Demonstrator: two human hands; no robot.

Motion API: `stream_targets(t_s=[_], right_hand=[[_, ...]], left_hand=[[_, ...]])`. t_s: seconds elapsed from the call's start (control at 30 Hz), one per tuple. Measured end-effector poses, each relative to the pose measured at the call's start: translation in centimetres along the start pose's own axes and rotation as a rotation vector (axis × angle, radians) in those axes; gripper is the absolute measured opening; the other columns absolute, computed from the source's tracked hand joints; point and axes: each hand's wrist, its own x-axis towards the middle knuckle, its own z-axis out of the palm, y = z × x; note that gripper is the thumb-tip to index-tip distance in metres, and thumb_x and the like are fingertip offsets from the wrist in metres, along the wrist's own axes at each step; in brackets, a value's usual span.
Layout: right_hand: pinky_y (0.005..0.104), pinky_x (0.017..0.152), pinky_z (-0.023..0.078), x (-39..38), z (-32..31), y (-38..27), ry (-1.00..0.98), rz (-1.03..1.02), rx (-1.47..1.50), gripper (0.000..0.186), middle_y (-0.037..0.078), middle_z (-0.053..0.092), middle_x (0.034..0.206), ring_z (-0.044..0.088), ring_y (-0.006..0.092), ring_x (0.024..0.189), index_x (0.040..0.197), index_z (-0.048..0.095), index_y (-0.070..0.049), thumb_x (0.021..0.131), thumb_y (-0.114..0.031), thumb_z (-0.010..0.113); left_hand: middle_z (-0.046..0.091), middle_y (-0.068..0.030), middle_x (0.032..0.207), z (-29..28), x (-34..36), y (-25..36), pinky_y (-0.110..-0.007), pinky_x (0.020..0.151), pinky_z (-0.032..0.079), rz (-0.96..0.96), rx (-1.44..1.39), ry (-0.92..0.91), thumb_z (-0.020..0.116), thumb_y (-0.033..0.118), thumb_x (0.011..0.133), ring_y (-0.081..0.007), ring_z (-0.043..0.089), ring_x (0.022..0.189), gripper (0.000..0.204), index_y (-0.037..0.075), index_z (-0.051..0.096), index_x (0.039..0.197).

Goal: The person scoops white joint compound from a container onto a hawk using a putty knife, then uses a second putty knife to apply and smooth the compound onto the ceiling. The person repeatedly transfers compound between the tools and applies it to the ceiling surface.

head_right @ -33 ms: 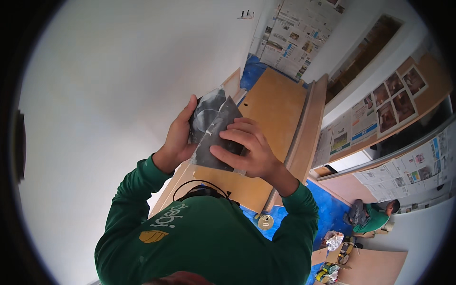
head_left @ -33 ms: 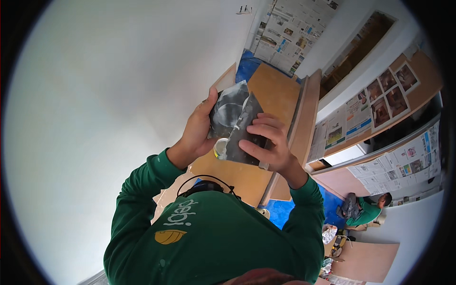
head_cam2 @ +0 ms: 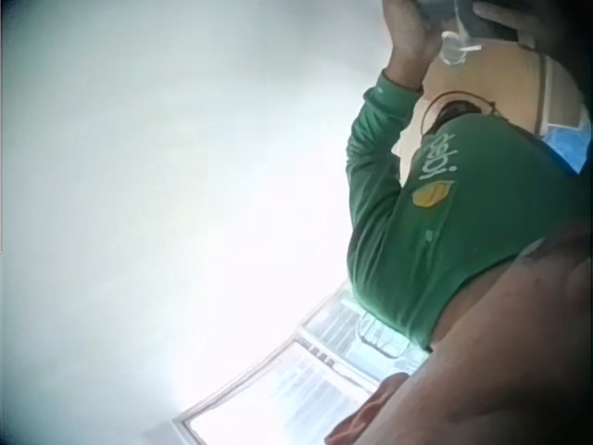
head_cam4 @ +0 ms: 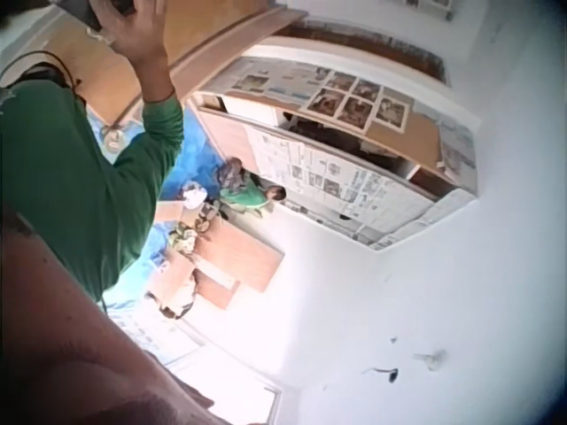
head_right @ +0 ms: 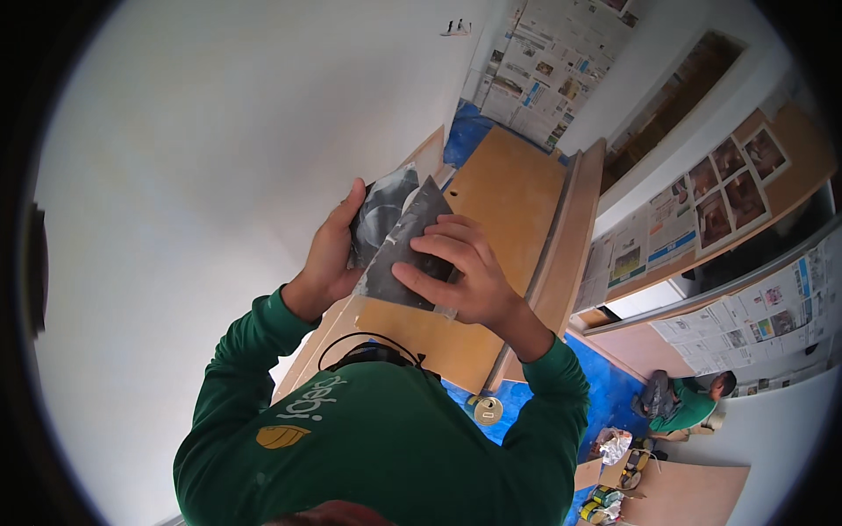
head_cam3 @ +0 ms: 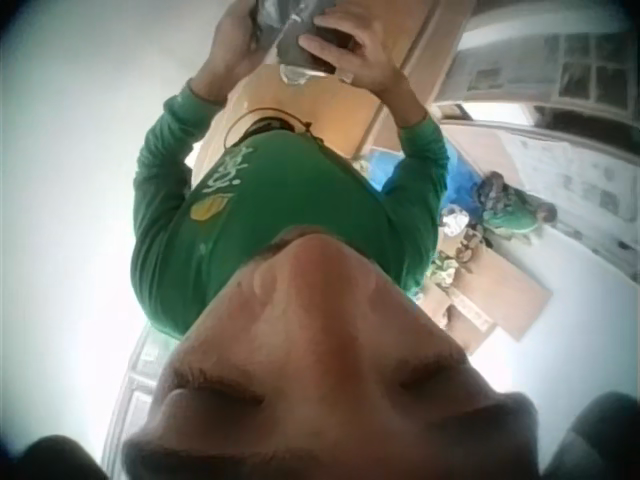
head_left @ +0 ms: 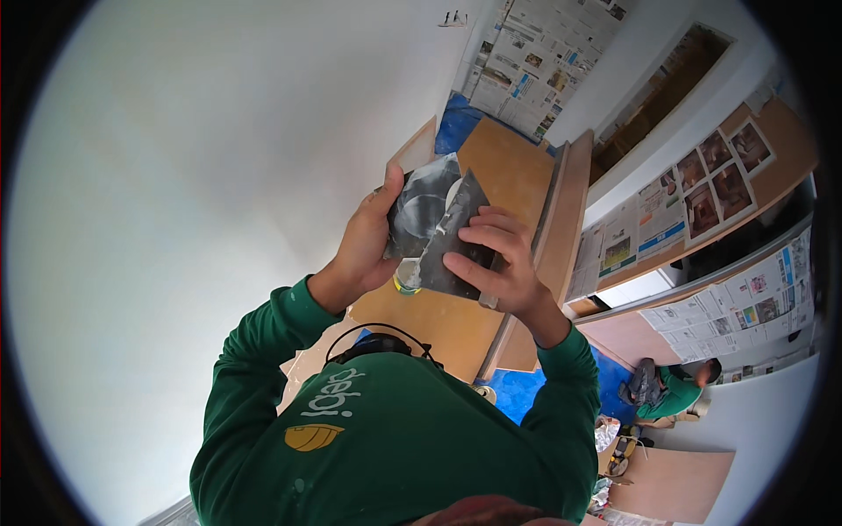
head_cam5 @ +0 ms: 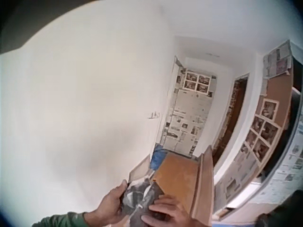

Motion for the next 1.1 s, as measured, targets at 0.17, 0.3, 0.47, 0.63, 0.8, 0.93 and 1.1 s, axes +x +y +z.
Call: stream_targets(t_s=[0.17, 0.3, 0.47, 0.63, 0.8, 0.93, 1.1], right_hand=[[0.0491, 0.100, 0.049, -1.0, -0.2, 2.2, -0.144, 0.079, -0.022, 0.052, 0.008, 0.055, 0.122, 0.052, 0.0325, 0.113, 0.117, 0.071, -0.019, 0.069, -0.001, 0.078], [0.0448, 0.096, 0.048, -1.9, -0.3, 3.9, -0.189, 0.157, -0.085, 0.064, 0.008, 0.054, 0.122, 0.052, 0.0318, 0.112, 0.120, 0.070, -0.017, 0.060, 0.007, 0.073], [0.0346, 0.093, 0.041, -5.0, 0.2, 5.5, -0.183, 0.491, -0.098, 0.051, 0.009, 0.053, 0.124, 0.052, 0.0251, 0.107, 0.126, 0.063, -0.013, 0.077, 0.003, 0.066], [0.0325, 0.100, 0.039, -3.0, 3.8, 1.3, 0.456, 0.931, 0.507, 0.038, 0.012, 0.050, 0.129, 0.049, 0.0166, 0.116, 0.138, 0.041, 0.002, 0.104, -0.014, 0.045], [0.0328, 0.099, 0.041, -1.8, 6.5, -1.1, 0.641, 0.770, 0.639, 0.044, 0.016, 0.050, 0.128, 0.051, 0.0191, 0.114, 0.138, 0.036, 0.007, 0.104, -0.022, 0.041], [0.0329, 0.096, 0.042, -1.6, 6.9, -1.4, 0.505, 0.600, 0.666, 0.047, 0.017, 0.049, 0.124, 0.051, 0.0203, 0.111, 0.137, 0.032, 0.008, 0.103, -0.023, 0.041], [0.0330, 0.092, 0.042, -1.1, 7.0, -2.7, 0.350, 0.701, 0.628, 0.041, 0.017, 0.050, 0.118, 0.050, 0.0211, 0.104, 0.133, 0.036, 0.008, 0.101, -0.018, 0.040]], left_hand=[[0.064, -0.0122, 0.120, -0.4, -1.0, -0.2, -0.039, 0.095, 0.054, 0.050, 0.046, 0.076, 0.044, 0.049, 0.103, -0.0214, 0.066, 0.105, 0.057, -0.001, 0.052, 0.128], [0.064, -0.0124, 0.118, -1.0, -1.5, 0.1, -0.039, 0.094, 0.055, 0.069, 0.068, 0.086, 0.043, 0.047, 0.104, -0.0211, 0.066, 0.106, 0.054, -0.002, 0.053, 0.127], [0.066, -0.0119, 0.115, -1.7, -1.5, 0.7, -0.036, 0.093, 0.055, 0.199, 0.137, 0.125, 0.043, 0.044, 0.105, -0.0197, 0.066, 0.105, 0.051, -0.002, 0.055, 0.123], [0.066, -0.0102, 0.112, -3.5, -0.1, 0.0, -0.033, 0.091, 0.054, 0.356, 0.129, 0.287, 0.044, 0.042, 0.106, -0.0168, 0.066, 0.100, 0.048, -0.003, 0.056, 0.120], [0.066, -0.0096, 0.110, -4.4, 1.1, -1.2, -0.032, 0.089, 0.054, 0.390, 0.111, 0.346, 0.047, 0.038, 0.105, -0.0153, 0.066, 0.098, 0.045, -0.004, 0.057, 0.118], [0.067, -0.0103, 0.108, -4.3, 0.7, -1.2, -0.031, 0.086, 0.056, 0.390, 0.148, 0.339, 0.049, 0.037, 0.105, -0.0154, 0.066, 0.095, 0.044, -0.005, 0.058, 0.116], [0.067, -0.0105, 0.106, -3.4, -0.2, -0.7, -0.030, 0.083, 0.056, 0.399, 0.218, 0.337, 0.050, 0.037, 0.105, -0.0146, 0.066, 0.093, 0.044, -0.006, 0.059, 0.113]])
